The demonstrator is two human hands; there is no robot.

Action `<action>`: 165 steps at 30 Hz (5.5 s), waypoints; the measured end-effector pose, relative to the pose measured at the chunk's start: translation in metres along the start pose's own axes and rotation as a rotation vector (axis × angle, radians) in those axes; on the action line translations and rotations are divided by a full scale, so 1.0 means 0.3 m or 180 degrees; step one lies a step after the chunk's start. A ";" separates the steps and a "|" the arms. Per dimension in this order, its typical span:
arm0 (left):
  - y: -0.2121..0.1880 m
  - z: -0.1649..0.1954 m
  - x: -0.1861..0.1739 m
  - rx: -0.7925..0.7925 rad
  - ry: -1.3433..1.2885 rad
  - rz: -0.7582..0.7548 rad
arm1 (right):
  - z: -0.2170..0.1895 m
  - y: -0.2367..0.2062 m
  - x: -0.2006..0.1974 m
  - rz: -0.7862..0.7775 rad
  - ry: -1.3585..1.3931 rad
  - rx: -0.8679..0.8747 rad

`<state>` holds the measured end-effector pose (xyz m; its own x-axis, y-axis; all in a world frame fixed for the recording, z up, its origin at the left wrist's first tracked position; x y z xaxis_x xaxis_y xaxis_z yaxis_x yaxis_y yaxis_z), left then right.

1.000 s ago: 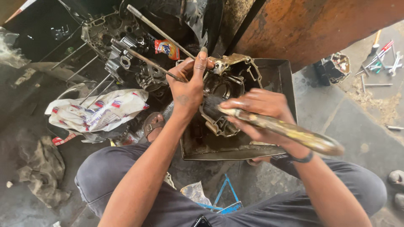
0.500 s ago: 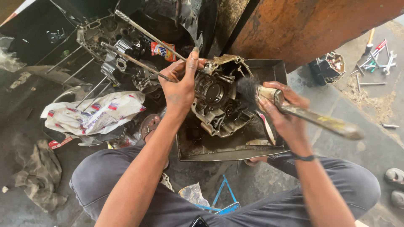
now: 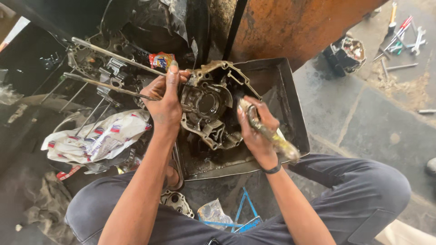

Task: The person scrubs a disassembled engine casing with a brush and a small tool while seated on the floor. They rotate the part to access different areas and continue scrubbing the interior and exterior surfaces.

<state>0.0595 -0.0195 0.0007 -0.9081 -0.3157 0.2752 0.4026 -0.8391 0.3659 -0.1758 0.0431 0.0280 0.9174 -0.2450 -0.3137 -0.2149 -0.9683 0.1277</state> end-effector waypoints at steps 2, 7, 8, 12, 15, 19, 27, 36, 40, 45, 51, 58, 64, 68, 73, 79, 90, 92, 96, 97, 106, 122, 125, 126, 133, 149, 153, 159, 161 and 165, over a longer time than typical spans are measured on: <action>-0.003 -0.006 -0.007 -0.0019 -0.0033 0.0078 | 0.025 -0.053 -0.023 0.0124 -0.0683 0.0101; -0.006 0.002 0.000 0.0133 -0.0119 0.0117 | 0.100 -0.085 -0.022 -0.0602 -0.0291 0.0406; -0.005 0.007 0.008 0.0201 -0.0049 0.0021 | 0.131 -0.081 -0.011 -0.0815 0.0122 0.0782; -0.009 0.016 0.020 0.0276 -0.0203 -0.0030 | 0.141 -0.046 -0.045 -0.0443 -0.0167 0.0555; -0.018 0.012 0.019 0.0231 -0.0199 0.0005 | 0.197 -0.001 -0.115 0.0006 -0.0176 0.1057; -0.035 0.008 0.021 0.0137 -0.0046 0.0030 | 0.204 -0.005 -0.150 0.0909 -0.0294 0.0939; -0.040 0.016 0.024 0.0202 -0.0034 0.0102 | 0.202 -0.073 -0.106 0.0334 0.0314 0.1048; -0.052 0.025 0.026 0.0241 -0.0032 0.0116 | 0.000 0.082 -0.121 -0.0706 -0.0341 0.0470; -0.058 0.065 0.053 0.0314 0.0244 -0.0071 | 0.005 0.124 -0.135 -0.0838 -0.0213 0.0807; -0.062 0.106 0.073 0.0304 0.0216 0.0011 | -0.032 0.116 -0.116 -0.0987 -0.1161 -0.0084; -0.078 0.120 0.092 0.0111 0.0347 0.0127 | 0.043 0.059 -0.089 -0.0418 -0.0781 0.0827; -0.093 0.159 0.109 0.0392 0.0309 0.0186 | 0.067 -0.024 -0.055 0.0207 -0.0650 0.0604; -0.096 0.161 0.115 0.0442 0.0390 0.0015 | 0.064 -0.042 -0.130 0.0646 -0.1129 -0.0061; -0.087 0.148 0.127 0.0457 0.0143 -0.0152 | 0.093 -0.073 -0.108 0.0490 -0.1076 0.0264; -0.024 0.064 0.093 0.0050 -0.0242 -0.0336 | 0.060 -0.184 -0.061 -0.0435 -0.0133 0.0707; 0.002 -0.028 0.041 -0.0260 -0.0663 -0.0115 | 0.014 -0.247 -0.053 -0.0853 -0.1310 0.0194; 0.043 -0.065 0.033 -0.0416 -0.0709 0.0297 | 0.194 -0.114 -0.266 -0.0171 -0.3269 0.0054; 0.067 -0.032 0.058 -0.0010 -0.0507 -0.0063 | 0.238 -0.096 -0.278 -0.0303 -0.3523 0.0383; 0.096 -0.011 0.075 -0.0082 -0.0545 -0.0321 | 0.228 -0.122 -0.311 -0.0330 -0.3780 0.0205; 0.103 -0.004 0.073 -0.0084 -0.0485 -0.0340 | 0.226 -0.132 -0.321 -0.0325 -0.3752 0.0230; 0.135 0.019 0.065 -0.0283 -0.0087 -0.0412 | 0.156 -0.137 -0.278 -0.0112 -0.3563 0.0105; 0.062 0.195 0.220 0.0671 0.0225 -0.0765 | -0.360 0.018 -0.076 -0.0302 -0.5219 -0.1613; 0.050 0.240 0.230 0.1002 0.0451 -0.0668 | -0.319 0.040 -0.055 -0.1320 -0.5399 -0.0960; 0.054 0.241 0.228 0.0964 0.0392 -0.0617 | -0.332 0.063 -0.059 -0.1451 -0.4698 -0.0725; 0.062 0.240 0.217 0.0788 0.0526 -0.0564 | -0.365 0.126 -0.110 -0.1348 -0.6022 -0.1454; 0.044 0.230 0.134 0.0697 0.0436 -0.0259 | -0.419 0.137 -0.041 -0.1375 -0.4827 -0.0678; 0.045 0.229 0.163 0.0567 0.0612 -0.0411 | -0.612 0.084 -0.013 -0.0261 -0.4962 -0.3146; 0.053 0.226 0.145 0.0435 0.0606 -0.0267 | -0.584 0.036 0.009 0.0215 -0.5189 -0.4385; 0.055 0.210 0.128 0.0342 0.0565 -0.0229 | -0.560 0.050 0.009 0.0288 -0.5280 -0.4114; 0.053 0.176 0.109 0.0299 0.0322 -0.0144 | -0.460 0.077 -0.010 -0.0015 -0.4922 -0.2498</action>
<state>0.0423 -0.0198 0.0625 -0.9307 -0.3254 0.1671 0.3656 -0.8098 0.4589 -0.1372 0.0283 0.1617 -0.3261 -0.5140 -0.7934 0.4177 -0.8312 0.3669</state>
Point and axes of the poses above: each hand's wrist, its own y-axis towards the middle knuckle, its own x-axis out of the palm, z = x × y, the point moved 7 cm from there along y, towards the middle knuckle, and after that the axes turned 15 degrees about x, right-handed, at the moved point
